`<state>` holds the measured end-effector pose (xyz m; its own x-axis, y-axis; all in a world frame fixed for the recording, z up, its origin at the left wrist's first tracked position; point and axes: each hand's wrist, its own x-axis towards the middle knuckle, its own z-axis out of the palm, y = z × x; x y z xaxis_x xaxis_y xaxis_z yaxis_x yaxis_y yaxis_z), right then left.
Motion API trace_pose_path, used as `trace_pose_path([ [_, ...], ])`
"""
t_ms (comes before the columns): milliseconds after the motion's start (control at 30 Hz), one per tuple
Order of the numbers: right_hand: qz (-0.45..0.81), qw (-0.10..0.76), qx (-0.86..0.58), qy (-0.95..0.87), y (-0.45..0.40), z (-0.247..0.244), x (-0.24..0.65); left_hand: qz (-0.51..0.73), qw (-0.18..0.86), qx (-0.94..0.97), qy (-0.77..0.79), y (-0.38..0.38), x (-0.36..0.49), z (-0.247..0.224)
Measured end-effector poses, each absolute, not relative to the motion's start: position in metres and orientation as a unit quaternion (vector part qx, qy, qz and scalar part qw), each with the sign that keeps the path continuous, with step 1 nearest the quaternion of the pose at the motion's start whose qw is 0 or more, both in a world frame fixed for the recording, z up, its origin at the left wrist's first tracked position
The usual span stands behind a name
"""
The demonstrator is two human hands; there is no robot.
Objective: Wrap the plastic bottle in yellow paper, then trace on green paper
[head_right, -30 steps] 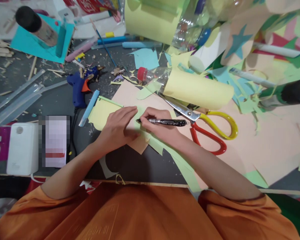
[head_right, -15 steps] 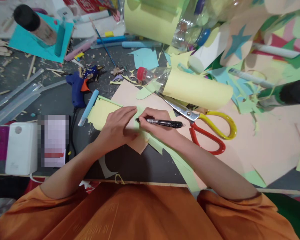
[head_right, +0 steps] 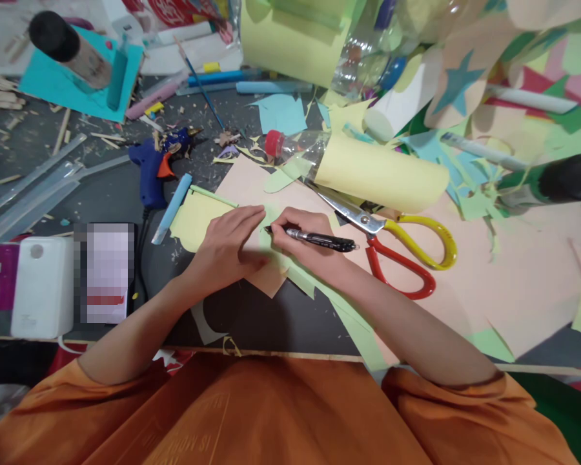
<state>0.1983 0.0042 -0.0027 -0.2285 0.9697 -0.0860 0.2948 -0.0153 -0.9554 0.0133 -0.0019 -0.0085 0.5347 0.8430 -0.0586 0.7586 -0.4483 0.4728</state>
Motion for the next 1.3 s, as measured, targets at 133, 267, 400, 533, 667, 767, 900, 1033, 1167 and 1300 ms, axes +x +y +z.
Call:
trace_pose_path([
  [133, 0.481, 0.345, -0.507, -0.626, 0.0043, -0.0034, 0.1986, 0.096, 0.225, 0.848, 0.47, -0.0019, 0.0129, -0.0097],
  [267, 0.464, 0.356, -0.528, -0.617, 0.0042, -0.0024, 0.1976, 0.1, 0.221, 0.849, 0.469, -0.0017, 0.0125, -0.0106],
  [400, 0.461, 0.354, -0.527, -0.62, 0.0036, -0.0018, 0.1968, 0.099, 0.222, 0.849, 0.468, -0.0014, 0.0122, -0.0101],
  [533, 0.46, 0.359, -0.537, -0.609, 0.0036, -0.0031, 0.198, 0.09, 0.223, 0.851, 0.467, -0.0012, 0.0122, -0.0088],
  [667, 0.48, 0.397, -0.546, -0.56, 0.006, -0.0056, 0.2003, 0.08, 0.216, 0.852, 0.47, -0.002, 0.0122, -0.0073],
  [767, 0.508, 0.396, -0.528, -0.554, 0.0079, -0.0066, 0.2012, 0.072, 0.202, 0.854, 0.474, -0.0026, 0.0122, -0.006],
  [900, 0.52, 0.355, -0.503, -0.592, 0.0083, -0.0056, 0.2001, 0.059, 0.206, 0.856, 0.471, -0.0019, 0.012, -0.0042],
  [1033, 0.513, 0.336, -0.494, -0.617, 0.008, -0.0043, 0.1975, 0.06, 0.212, 0.854, 0.471, -0.0009, 0.0119, -0.0035],
  [1167, 0.512, 0.335, -0.492, -0.62, 0.0082, -0.0042, 0.1971, 0.062, 0.209, 0.856, 0.469, -0.0008, 0.012, -0.0042],
  [1300, 0.52, 0.324, -0.488, -0.622, 0.0081, -0.0045, 0.1988, 0.057, 0.21, 0.854, 0.473, -0.0008, 0.0119, -0.005],
])
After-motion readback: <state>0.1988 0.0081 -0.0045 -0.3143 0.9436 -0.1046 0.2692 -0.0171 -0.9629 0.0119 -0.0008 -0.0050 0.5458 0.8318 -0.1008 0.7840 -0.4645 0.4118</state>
